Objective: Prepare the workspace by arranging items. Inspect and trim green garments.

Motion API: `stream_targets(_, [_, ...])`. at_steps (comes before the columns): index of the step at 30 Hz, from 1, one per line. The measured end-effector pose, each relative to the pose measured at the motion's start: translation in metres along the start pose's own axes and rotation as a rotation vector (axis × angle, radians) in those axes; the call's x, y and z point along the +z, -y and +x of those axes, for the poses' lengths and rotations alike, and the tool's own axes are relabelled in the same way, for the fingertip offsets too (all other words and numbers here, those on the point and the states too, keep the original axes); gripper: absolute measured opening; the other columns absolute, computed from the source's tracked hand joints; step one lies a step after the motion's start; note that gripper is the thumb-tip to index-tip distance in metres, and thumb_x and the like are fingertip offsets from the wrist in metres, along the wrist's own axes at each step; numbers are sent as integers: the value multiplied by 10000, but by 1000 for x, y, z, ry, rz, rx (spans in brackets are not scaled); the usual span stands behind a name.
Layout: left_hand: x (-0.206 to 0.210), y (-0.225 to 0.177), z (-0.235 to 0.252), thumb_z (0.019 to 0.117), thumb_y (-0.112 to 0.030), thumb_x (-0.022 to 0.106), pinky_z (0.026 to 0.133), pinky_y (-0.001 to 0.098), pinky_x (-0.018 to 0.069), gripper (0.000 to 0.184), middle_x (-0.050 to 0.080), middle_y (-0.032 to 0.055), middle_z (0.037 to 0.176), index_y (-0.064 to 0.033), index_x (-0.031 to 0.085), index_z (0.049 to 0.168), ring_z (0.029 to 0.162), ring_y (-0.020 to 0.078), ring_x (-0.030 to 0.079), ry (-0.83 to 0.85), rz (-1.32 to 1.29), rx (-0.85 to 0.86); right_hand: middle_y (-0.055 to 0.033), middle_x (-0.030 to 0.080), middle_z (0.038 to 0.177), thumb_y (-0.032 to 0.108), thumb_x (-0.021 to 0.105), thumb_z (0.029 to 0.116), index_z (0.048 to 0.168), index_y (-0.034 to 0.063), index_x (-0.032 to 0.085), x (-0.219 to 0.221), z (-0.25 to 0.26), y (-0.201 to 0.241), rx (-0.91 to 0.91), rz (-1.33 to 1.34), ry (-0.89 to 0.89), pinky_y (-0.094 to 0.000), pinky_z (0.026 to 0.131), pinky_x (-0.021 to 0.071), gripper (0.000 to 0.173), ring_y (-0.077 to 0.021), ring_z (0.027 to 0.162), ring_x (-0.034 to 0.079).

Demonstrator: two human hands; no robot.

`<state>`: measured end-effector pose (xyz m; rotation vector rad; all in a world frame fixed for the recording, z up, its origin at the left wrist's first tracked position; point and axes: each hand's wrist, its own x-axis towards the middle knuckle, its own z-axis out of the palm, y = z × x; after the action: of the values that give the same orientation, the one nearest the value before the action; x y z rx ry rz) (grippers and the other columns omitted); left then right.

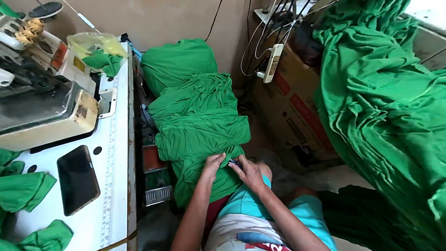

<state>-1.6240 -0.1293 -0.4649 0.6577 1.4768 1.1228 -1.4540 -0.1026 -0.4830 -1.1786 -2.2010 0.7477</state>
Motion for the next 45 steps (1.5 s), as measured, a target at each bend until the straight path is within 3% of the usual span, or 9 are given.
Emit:
stream_targets(7, [1,0,0,1057,-165,551,771,305,479,293,610,15,777,9,672,855,742,76,548,12,37,43,-187,705,836,324,609,1019,1037,-21,680,0,2,1,-10,-66,-15,-551,670,573,353,-371,761,719])
stream_targets(22, [-1,3,2,1053,-173,554,686,279,434,360,501,-31,666,-37,603,723,648,61,477,8,142,127,-191,716,877,347,596,1030,1078,-14,678,-3,6,6,42,-58,74,-571,730,569,373,-382,818,724])
stream_targets(27, [-1,4,0,1067,-207,540,785,331,472,360,589,34,766,11,655,805,752,98,540,-23,149,84,-143,684,880,419,700,944,1176,1,618,-2,4,3,224,193,18,-532,723,549,485,-297,777,673])
stream_targets(31, [2,-2,-4,1129,-332,343,932,336,480,539,693,129,1037,76,689,1062,962,136,617,-20,104,-6,-155,716,909,362,738,924,1312,45,634,1,7,9,169,133,9,-572,729,550,512,-333,778,688])
stream_targets(34, [0,0,-6,1126,-387,280,985,346,441,606,686,126,1077,66,682,1090,1028,144,599,75,102,26,-140,751,989,208,639,999,1120,23,723,10,14,7,149,202,22,-519,846,568,236,-281,909,728])
stream_targets(36, [-2,3,-9,1062,-194,525,989,337,491,320,695,121,1104,76,670,1154,1035,123,630,166,78,93,-106,710,940,143,620,1000,1033,-22,703,11,19,6,189,374,-47,-359,838,559,187,-161,872,673])
stream_targets(38, [-2,5,-10,955,-34,653,907,296,535,268,685,112,1081,82,645,1197,958,105,642,213,91,110,-86,654,895,146,593,1020,1013,-49,665,11,24,3,281,499,-148,-281,791,519,207,-101,820,610])
stream_targets(41, [-4,8,-8,949,-2,643,876,283,535,252,683,101,1051,75,650,1188,922,95,636,186,87,105,-97,605,865,220,500,1079,1050,-62,637,-1,25,-3,480,555,-306,-329,758,508,315,-129,777,572])
stream_targets(45, [-8,9,-5,991,-43,602,886,268,518,213,683,75,1037,61,666,1166,927,69,622,174,97,132,60,424,627,273,501,1080,839,44,574,-10,23,-18,494,622,-372,-228,548,401,340,-35,540,422])
